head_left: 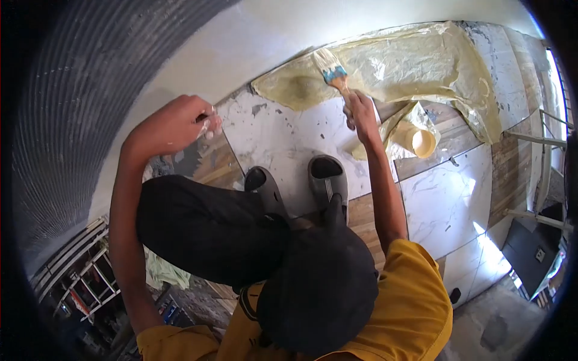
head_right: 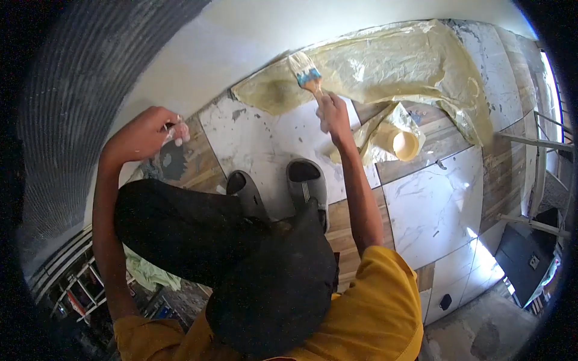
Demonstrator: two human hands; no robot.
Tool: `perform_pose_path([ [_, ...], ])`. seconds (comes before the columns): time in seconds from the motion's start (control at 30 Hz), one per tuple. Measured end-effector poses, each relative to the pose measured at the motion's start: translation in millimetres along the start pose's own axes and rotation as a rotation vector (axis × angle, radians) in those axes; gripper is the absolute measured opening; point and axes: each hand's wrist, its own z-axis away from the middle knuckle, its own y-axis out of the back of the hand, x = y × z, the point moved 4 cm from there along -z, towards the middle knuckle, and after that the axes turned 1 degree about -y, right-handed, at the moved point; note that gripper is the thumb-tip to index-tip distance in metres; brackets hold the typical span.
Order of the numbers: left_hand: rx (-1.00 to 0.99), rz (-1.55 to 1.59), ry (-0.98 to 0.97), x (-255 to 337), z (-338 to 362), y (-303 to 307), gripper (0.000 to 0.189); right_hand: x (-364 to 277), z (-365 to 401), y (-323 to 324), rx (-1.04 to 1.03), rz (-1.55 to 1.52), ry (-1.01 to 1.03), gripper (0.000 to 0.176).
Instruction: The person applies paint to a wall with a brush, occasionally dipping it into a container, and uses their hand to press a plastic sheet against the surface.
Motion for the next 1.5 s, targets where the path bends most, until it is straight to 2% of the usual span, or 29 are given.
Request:
perform_pose_path([
  [0.03, -0.037, -0.039, 0.082, 3.2, 0.1, 1.2, 0.027, -1.2, -10.0, -3.3, -0.016, -0.020, -0.016, 0.025],
  [0.13, -0.037, -0.120, 0.128, -8.2, -0.2, -1.2, 0.033, -13.1, -37.9, -10.1, 0.009, -0.033, -0.053, 0.029],
  [0.2, -0.023, -0.130, 0.125, -14.6, 2.4, -1.4, 0.034, -14.8, -58.9, -9.0, 0.020, 0.169, -0.062, 0.031],
  [0.27, -0.012, -0.138, 0.118, -17.4, 2.7, -2.1, 0.035, -22.5, -71.5, -17.4, 0.051, 0.231, -0.060, 0.034],
  [0.33, -0.038, -0.131, 0.140, -19.3, 4.5, -1.1, 0.035, -49.0, -71.1, -27.8, 0.083, 0.156, 0.102, 0.033],
  [0.4, -0.020, -0.104, 0.134, -22.4, 5.0, -1.3, 0.035, -59.0, -63.9, -33.1, 0.084, 0.225, 0.116, 0.032],
  [0.47, -0.003, -0.078, 0.121, -26.9, 4.7, -3.8, 0.035, -72.9, -34.1, -36.8, -0.020, 0.003, 0.120, 0.025],
  [0.5, 0.070, -0.094, 0.036, -28.3, 4.9, -4.6, 0.034, -78.7, -17.8, -36.0, -0.039, -0.080, 0.117, 0.025],
  [0.53, 0.140, -0.109, -0.047, -26.5, 6.2, -5.0, 0.033, -79.9, -1.8, -32.5, -0.041, -0.074, 0.111, 0.025],
  [0.57, 0.140, -0.102, -0.043, -21.9, 4.8, -1.4, 0.033, -81.7, 12.2, -25.5, -0.009, -0.159, 0.121, 0.027],
  [0.63, -0.139, -0.128, 0.190, -10.8, 0.0, 2.1, 0.037, -75.0, 27.5, -9.8, 0.028, -0.250, 0.117, 0.030],
  [0.67, -0.139, -0.124, 0.188, -10.5, -1.2, 1.6, 0.037, -66.1, 24.6, -6.8, 0.029, -0.245, 0.117, 0.030],
  [0.73, -0.165, -0.155, 0.174, -7.7, -3.6, 1.9, 0.037, -39.2, 6.0, 2.8, 0.152, 0.024, -0.018, 0.030],
  [0.77, -0.163, -0.159, 0.168, -5.0, -3.9, 2.2, 0.037, -29.9, -8.9, 0.7, 0.161, 0.158, 0.010, 0.030],
  [0.8, -0.165, -0.160, 0.180, -2.2, -4.0, 2.0, 0.037, -10.3, -35.7, 1.4, 0.193, 0.319, 0.140, 0.030],
  [0.87, -0.170, -0.169, 0.184, 0.5, -3.9, -1.1, 0.037, -7.5, -56.7, -18.5, 0.160, 0.340, 0.119, 0.030],
  [0.93, -0.111, -0.168, 0.150, -5.5, -3.9, -2.6, 0.036, -46.0, -55.6, -49.0, 0.127, 0.255, 0.306, 0.030],
  [0.97, -0.116, -0.167, 0.152, -8.5, -3.2, -2.8, 0.036, -62.3, -44.5, -52.9, 0.126, 0.254, 0.301, 0.030],
  [1.03, -0.123, -0.140, 0.108, -12.8, -2.2, -4.9, 0.035, -88.6, -1.3, -57.2, 0.034, -0.030, 0.234, 0.027],
  [1.07, -0.121, -0.136, 0.103, -16.7, -1.7, -6.6, 0.035, -96.3, 17.6, -52.9, 0.036, -0.024, 0.236, 0.027],
  [1.13, 0.078, -0.122, 0.016, -22.4, 2.2, -8.4, 0.032, -97.5, 62.1, -27.9, 0.140, -0.216, 0.199, 0.026],
  [1.23, 0.020, -0.103, -0.082, -25.8, -1.4, -9.9, 0.029, -78.6, 127.2, 44.1, 0.309, 0.009, 0.253, 0.028],
  [1.27, -0.021, -0.112, -0.052, -23.2, -1.6, -12.6, 0.026, -82.3, 154.5, 63.5, 0.406, 0.083, 0.256, 0.030],
  [1.33, -0.078, -0.126, -0.063, -18.7, -3.0, -19.0, 0.023, -71.0, 200.8, 121.7, 0.632, 0.520, 0.246, 0.031],
  [1.4, -0.101, 0.053, 0.040, -23.5, -2.5, -24.2, 0.022, -82.7, 240.3, 148.7, 0.677, 0.832, 0.136, 0.032],
  [1.47, -0.125, 0.037, 0.005, -17.8, -7.1, -23.3, 0.023, -78.2, 258.2, 164.7, 0.722, 0.950, 0.072, 0.033],
  [1.5, -0.128, 0.027, -0.019, -15.7, -8.7, -22.9, 0.025, -68.1, 261.2, 173.9, 0.729, 1.032, 0.113, 0.033],
])
